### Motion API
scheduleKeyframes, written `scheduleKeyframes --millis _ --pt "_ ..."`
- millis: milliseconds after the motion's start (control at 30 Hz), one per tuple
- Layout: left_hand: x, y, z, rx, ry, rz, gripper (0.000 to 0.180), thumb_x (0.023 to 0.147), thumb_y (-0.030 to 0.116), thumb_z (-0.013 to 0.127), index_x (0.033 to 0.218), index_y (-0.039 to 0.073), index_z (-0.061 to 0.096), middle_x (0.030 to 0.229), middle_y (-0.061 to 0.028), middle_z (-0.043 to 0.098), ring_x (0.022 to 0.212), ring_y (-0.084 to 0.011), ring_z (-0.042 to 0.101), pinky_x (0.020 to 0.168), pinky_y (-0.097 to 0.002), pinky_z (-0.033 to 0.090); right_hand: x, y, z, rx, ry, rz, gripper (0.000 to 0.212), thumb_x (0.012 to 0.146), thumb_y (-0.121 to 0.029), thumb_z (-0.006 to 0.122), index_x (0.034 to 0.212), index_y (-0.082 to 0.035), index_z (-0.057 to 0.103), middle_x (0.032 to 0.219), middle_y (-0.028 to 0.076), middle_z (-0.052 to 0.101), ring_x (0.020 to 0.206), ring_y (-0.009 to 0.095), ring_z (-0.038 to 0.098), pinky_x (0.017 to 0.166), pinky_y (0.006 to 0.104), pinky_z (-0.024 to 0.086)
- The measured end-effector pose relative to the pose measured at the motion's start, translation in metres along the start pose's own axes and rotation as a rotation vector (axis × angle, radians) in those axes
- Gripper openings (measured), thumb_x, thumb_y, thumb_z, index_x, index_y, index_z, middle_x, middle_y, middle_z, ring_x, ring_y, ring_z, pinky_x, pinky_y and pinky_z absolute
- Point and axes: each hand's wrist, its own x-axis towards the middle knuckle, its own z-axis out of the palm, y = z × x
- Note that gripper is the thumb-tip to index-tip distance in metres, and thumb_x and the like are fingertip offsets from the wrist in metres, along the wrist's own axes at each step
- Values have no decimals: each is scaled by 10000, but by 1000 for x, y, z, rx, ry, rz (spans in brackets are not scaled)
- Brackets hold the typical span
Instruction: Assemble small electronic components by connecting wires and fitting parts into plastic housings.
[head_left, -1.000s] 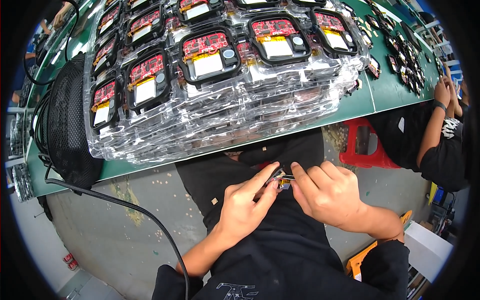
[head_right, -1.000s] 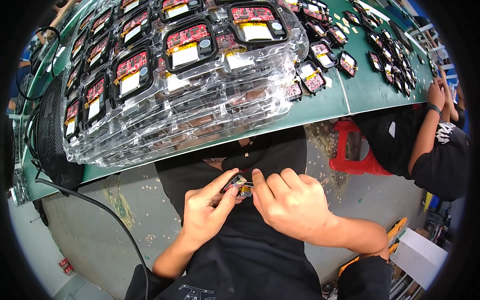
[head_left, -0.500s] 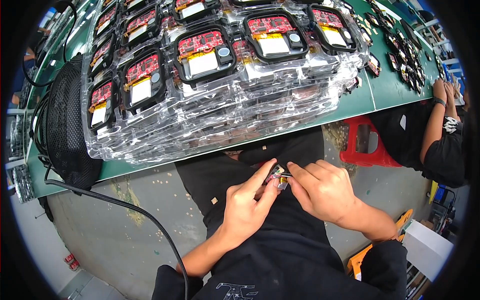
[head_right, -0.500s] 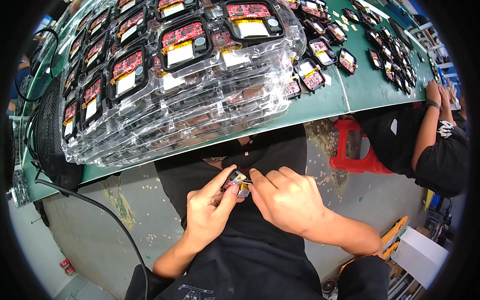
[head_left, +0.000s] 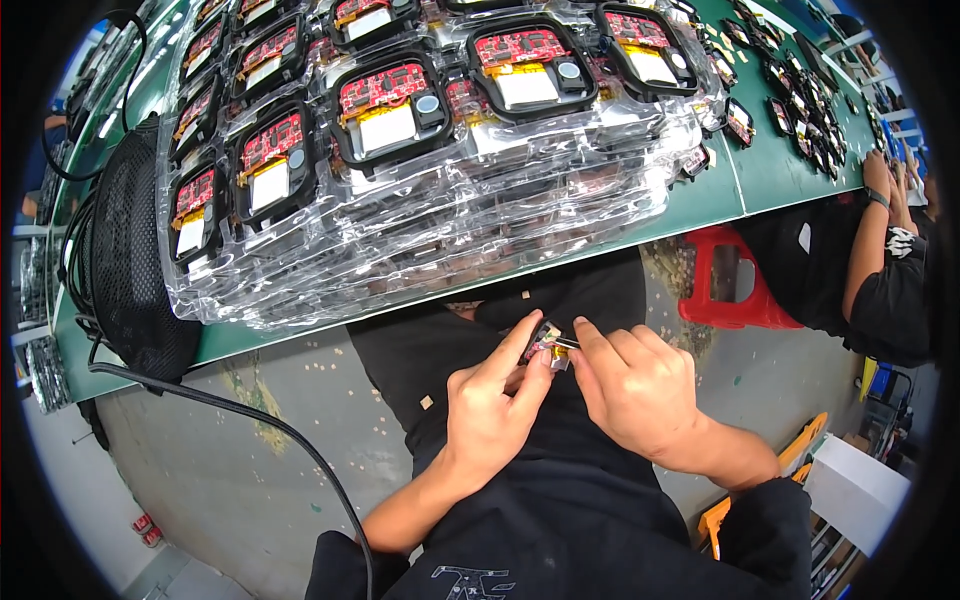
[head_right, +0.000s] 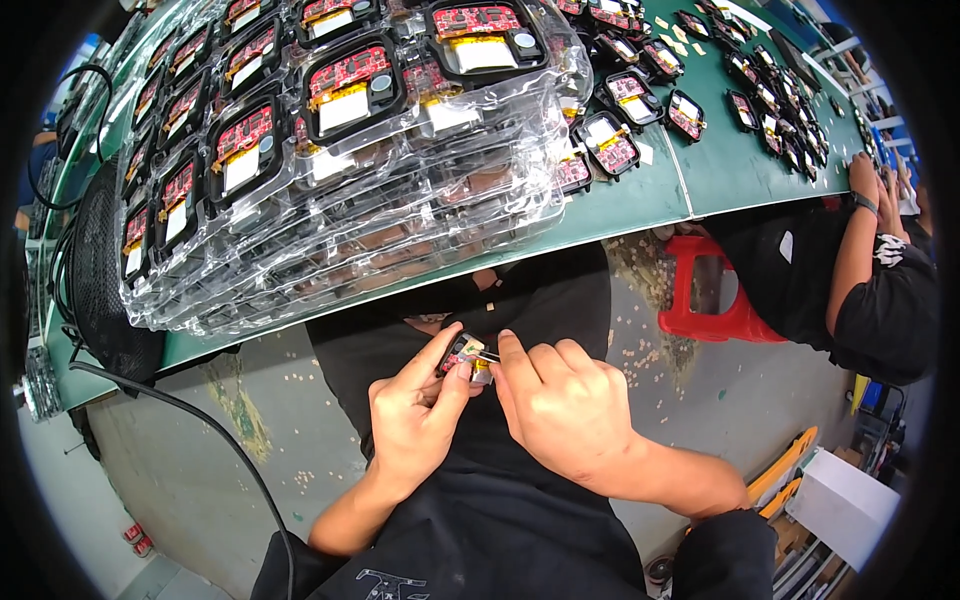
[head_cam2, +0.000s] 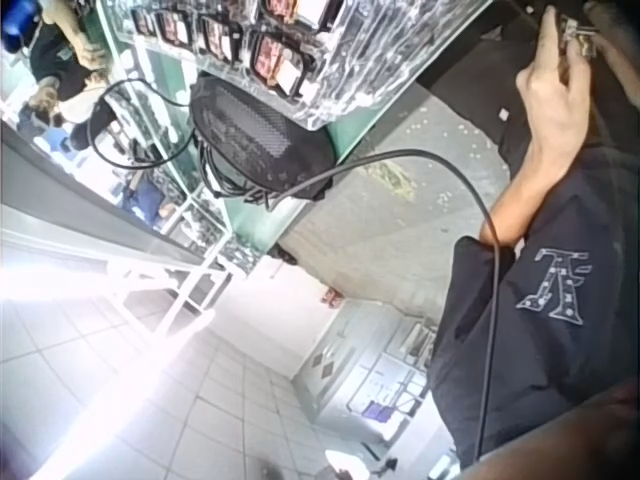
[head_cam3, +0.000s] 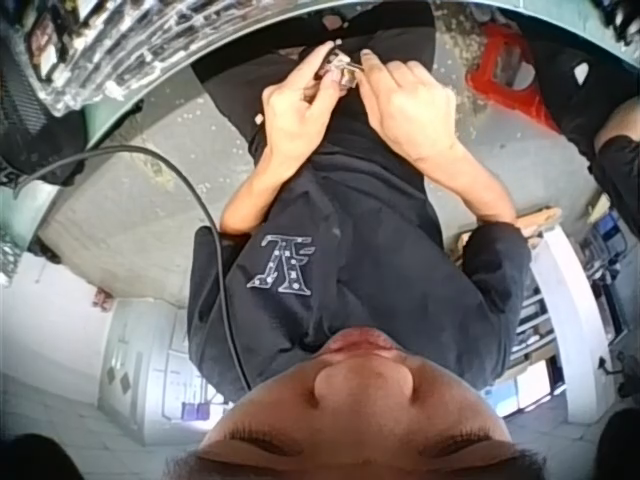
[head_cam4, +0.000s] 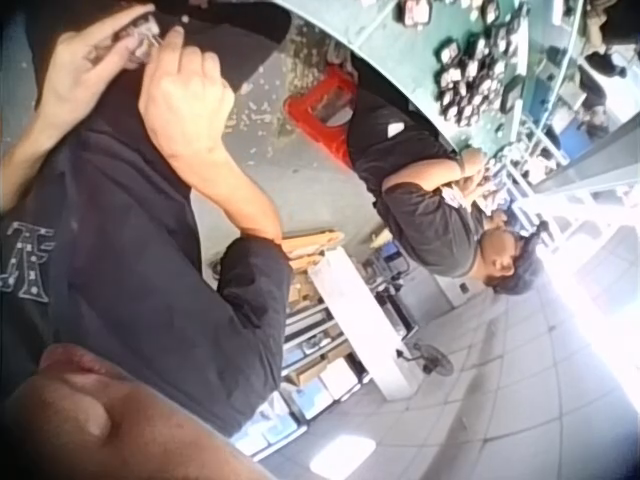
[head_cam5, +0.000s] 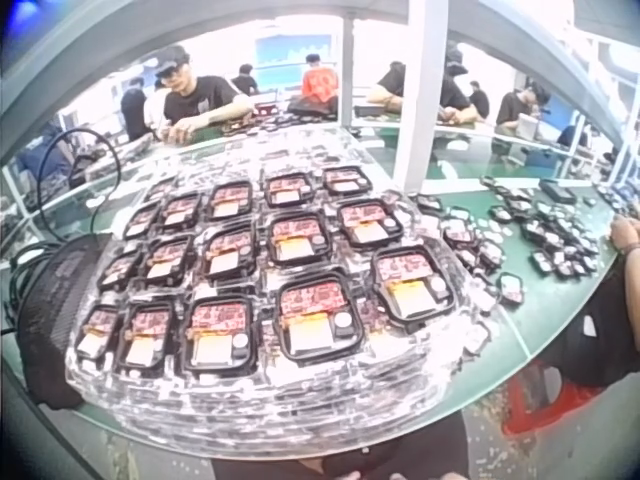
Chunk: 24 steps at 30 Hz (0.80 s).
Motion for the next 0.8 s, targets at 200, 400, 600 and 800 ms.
scheduleKeyframes --millis 200,400,600,800 --pt "0 7 -3 -36 -35 -41 363 1006 -12 643 1358 -92 610 1021 -150 770 896 -149 737 811 -300 641 2 5 0 118 -32 1 295 858 -179 769 1096 -6 754 693 49 631 615 210 628 492 343 522" --pt "-2 8 -1 -9 -30 -32 362 1007 -10 642 1360 -86 612 1033 -154 767 905 -145 732 820 -301 639 1 4 -1 141 -47 39 277 871 -170 752 1098 -9 752 690 63 644 625 223 645 506 357 527" --pt "-1 4 -3 -49 -32 -43 381 986 17 679 1356 -54 631 959 -162 784 851 -146 763 739 -273 599 3 7 2 241 -70 43 244 878 -152 738 1073 -4 750 698 77 655 627 250 652 524 382 529" --pt "0 3 -2 -75 -53 -60 385 992 19 671 1367 -55 621 975 -162 785 865 -146 763 761 -275 606 4 8 5 357 -46 80 173 874 -109 740 1009 0 739 704 105 654 627 296 648 568 400 533"
